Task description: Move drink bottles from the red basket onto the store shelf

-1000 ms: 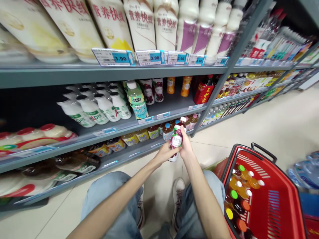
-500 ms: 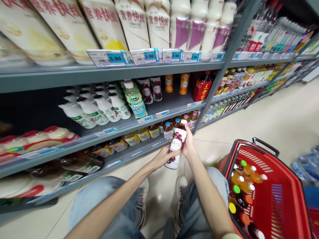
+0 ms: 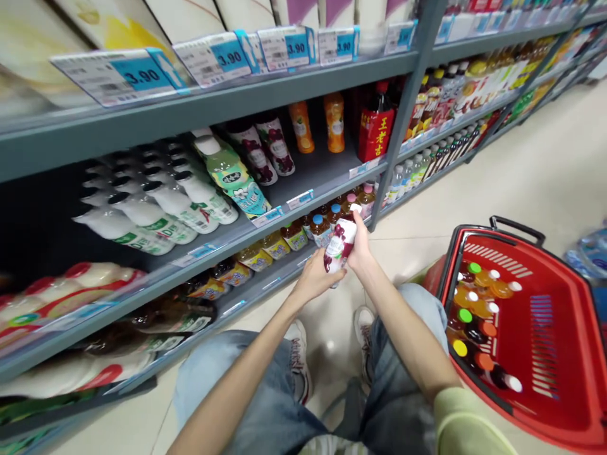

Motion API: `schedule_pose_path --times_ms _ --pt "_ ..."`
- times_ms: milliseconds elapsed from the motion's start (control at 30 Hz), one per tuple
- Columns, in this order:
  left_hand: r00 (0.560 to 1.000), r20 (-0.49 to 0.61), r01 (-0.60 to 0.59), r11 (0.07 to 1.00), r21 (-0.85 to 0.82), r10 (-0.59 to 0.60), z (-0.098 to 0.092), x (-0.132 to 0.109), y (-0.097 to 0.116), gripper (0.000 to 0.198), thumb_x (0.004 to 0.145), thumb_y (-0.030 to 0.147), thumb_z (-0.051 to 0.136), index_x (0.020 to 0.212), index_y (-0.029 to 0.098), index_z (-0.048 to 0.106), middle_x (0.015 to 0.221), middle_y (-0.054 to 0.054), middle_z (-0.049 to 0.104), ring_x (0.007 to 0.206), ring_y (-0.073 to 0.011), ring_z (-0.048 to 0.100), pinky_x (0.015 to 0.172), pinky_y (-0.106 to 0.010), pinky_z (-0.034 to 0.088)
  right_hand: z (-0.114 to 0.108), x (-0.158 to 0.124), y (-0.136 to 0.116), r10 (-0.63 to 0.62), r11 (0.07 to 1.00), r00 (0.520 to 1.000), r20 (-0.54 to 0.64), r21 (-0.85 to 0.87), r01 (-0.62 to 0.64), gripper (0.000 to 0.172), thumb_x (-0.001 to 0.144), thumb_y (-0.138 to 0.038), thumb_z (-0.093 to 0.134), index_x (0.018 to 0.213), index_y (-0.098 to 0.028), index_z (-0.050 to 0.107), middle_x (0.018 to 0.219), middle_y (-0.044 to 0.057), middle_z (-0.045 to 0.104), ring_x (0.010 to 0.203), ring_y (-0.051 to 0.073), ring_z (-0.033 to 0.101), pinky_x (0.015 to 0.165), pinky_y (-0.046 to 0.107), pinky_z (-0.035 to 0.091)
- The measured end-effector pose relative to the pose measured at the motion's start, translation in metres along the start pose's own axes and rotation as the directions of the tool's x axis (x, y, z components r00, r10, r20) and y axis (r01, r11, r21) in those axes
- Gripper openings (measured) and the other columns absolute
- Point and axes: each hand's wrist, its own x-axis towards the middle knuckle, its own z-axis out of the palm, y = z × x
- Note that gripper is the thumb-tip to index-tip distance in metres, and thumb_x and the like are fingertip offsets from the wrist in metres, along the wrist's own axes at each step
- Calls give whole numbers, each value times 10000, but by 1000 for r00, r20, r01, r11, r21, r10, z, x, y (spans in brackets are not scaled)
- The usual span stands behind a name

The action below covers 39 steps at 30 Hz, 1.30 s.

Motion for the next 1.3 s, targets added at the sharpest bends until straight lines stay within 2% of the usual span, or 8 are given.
schedule_pose_path --times_ms 167,333,433,500,600,667,1100,1300 --pt "999 -34 9 973 230 -1 13 3 8 810 746 315 805 1427 138 404 1411 -242 550 1243 -403 611 977 -469 490 -2 4 -1 -34 999 999 -6 14 34 259 927 -463 625 816 -229 625 585 -41 648 477 138 562 486 249 510" --pt "999 -39 7 974 225 2 9 7 11 732 817 329 694 1449 148 372 1339 -245 622 1144 -409 670 908 -465 506 -7 1 -6 26 998 999 32 -51 -25 315 957 -483 552 911 -209 699 688 -1 722 593 173 661 631 309 593" --pt "999 4 -38 994 103 38 1 9 8 721 791 326 700 1422 150 401 1162 -179 705 1047 -379 691 895 -457 508 -8 -1 -11 38 996 995 94 -78 -31 334 940 -510 574 961 -208 716 762 23 751 692 199 708 667 331 610" --pt "994 51 -87 990 -111 93 -3 9 5 699 767 336 733 1379 165 443 1098 -120 712 1005 -324 688 917 -431 506 -8 -2 -14 26 996 982 185 -93 -9 324 917 -519 613 961 -214 712 748 23 745 712 209 717 656 331 612" --pt "983 84 -105 878 -468 162 -1 8 3 661 756 360 765 1330 180 490 1189 -89 669 1072 -264 648 983 -383 484 -6 -5 -17 15 993 959 285 -119 20 303 893 -505 657 966 -215 705 714 16 730 721 213 726 624 316 608" --pt "982 95 -82 814 -575 166 3 6 4 679 759 365 771 1352 192 489 1247 -80 639 1128 -257 616 1021 -374 461 -5 -7 -18 14 993 957 288 -120 22 273 893 -481 665 955 -217 698 704 8 723 716 207 727 605 303 603" --pt "974 154 -47 817 -574 164 14 7 4 717 767 366 746 1398 181 460 1378 -107 567 1263 -291 530 1131 -423 370 -9 -5 -20 89 992 983 159 -102 -73 227 890 -442 667 868 -216 679 665 -13 690 658 191 710 570 291 600" --pt "971 170 -47 830 -555 168 13 7 7 745 787 394 741 1422 169 424 1469 -129 513 1375 -300 470 1187 -408 319 -12 -4 -21 85 992 977 195 -106 -65 223 869 -444 687 892 -223 677 698 -13 707 705 191 719 589 285 606"
